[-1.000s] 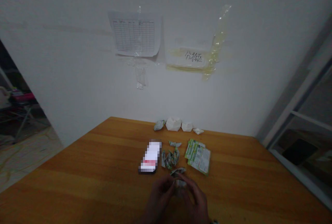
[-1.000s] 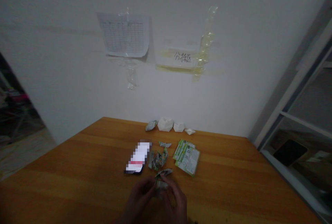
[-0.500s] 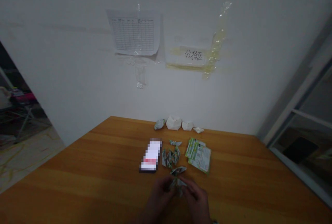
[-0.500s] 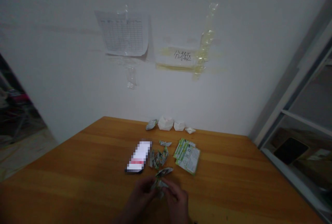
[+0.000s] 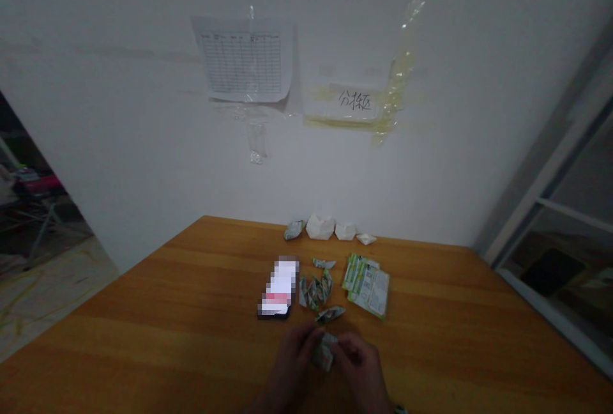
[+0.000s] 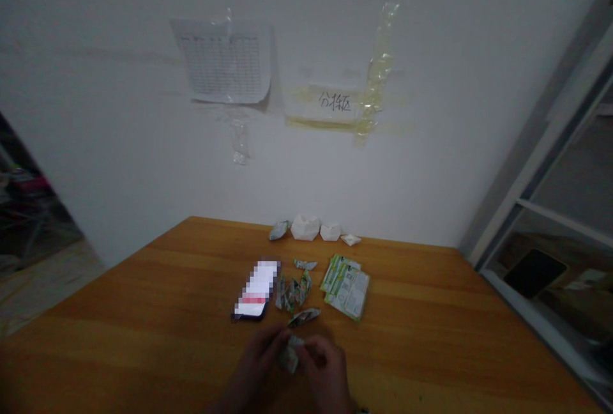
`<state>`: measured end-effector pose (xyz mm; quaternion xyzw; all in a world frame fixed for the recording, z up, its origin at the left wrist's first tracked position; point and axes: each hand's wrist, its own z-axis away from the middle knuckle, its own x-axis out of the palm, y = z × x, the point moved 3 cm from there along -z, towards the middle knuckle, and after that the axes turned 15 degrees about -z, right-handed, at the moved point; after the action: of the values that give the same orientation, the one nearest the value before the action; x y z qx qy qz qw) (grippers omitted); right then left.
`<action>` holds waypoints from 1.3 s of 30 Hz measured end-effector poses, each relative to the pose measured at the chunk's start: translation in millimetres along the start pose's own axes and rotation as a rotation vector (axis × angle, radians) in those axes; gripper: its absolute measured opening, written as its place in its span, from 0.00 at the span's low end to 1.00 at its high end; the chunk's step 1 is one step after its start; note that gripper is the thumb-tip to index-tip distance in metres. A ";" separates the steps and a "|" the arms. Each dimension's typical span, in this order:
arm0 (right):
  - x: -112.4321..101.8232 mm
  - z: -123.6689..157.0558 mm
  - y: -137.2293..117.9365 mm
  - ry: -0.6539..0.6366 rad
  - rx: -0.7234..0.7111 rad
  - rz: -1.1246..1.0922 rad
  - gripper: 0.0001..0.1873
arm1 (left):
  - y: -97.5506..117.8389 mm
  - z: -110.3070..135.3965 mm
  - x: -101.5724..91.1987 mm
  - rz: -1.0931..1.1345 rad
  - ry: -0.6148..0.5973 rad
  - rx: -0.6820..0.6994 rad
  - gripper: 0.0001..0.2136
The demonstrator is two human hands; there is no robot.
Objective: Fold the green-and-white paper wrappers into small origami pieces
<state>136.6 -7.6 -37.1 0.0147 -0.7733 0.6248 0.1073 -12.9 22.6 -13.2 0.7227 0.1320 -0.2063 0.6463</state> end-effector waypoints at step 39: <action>-31.1 -20.4 0.0 -0.180 0.040 0.098 0.14 | 3.4 -18.0 -3.1 0.106 -0.263 0.104 0.06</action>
<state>169.9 8.7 -38.8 0.0352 -0.7670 0.6406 0.0066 -11.8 40.2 -7.3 0.7278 -0.0030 -0.2714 0.6298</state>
